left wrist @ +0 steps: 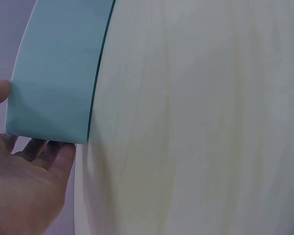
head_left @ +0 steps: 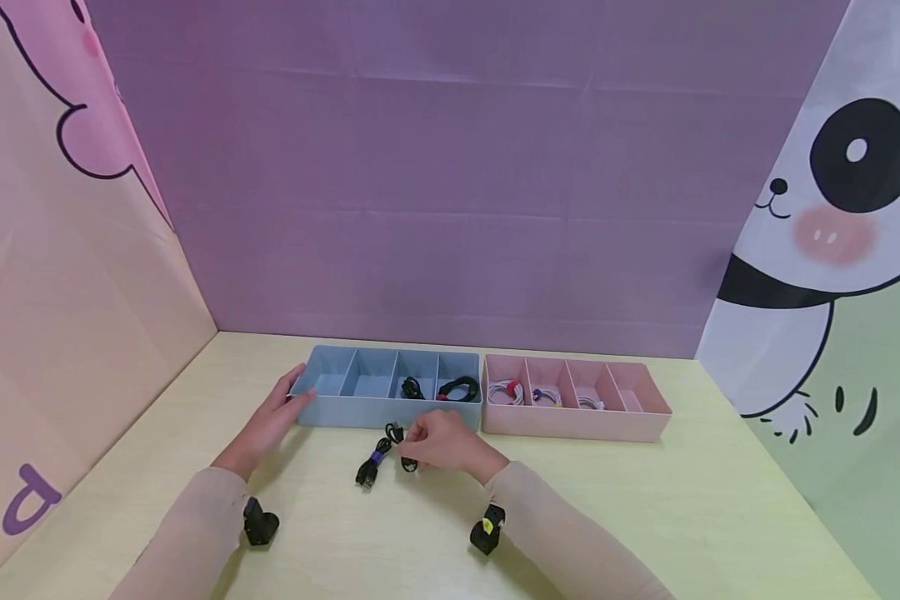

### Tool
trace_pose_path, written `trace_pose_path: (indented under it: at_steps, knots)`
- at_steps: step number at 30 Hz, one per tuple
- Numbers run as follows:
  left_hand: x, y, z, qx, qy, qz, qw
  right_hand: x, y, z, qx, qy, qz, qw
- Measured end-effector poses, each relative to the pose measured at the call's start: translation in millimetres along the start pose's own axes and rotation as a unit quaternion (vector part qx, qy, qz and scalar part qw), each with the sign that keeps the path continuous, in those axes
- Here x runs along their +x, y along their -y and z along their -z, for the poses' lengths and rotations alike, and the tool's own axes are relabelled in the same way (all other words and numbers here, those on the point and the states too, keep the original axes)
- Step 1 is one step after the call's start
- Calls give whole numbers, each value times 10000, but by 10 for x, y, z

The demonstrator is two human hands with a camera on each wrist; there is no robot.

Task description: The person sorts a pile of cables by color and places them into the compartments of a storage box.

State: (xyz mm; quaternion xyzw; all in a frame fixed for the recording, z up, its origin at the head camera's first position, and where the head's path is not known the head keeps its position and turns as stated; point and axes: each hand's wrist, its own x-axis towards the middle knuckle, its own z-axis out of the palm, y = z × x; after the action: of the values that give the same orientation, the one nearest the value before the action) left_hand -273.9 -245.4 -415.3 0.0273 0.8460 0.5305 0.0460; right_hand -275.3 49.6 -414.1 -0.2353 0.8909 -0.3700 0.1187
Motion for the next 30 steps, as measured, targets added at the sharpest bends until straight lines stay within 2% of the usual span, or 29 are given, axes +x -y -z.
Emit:
trace_pose_path:
  at_steps: [16, 24, 30]
  knots:
    - [10, 21, 8, 61, 19, 5, 10000, 12, 33, 3, 19, -420, 399, 9983]
    - [5, 14, 0, 13, -48, -69, 10000, 11, 48, 5, 145, -472, 494, 9976]
    - [5, 6, -2, 29, -74, -6, 10000, 14, 55, 10, 248, -479, 662, 9963]
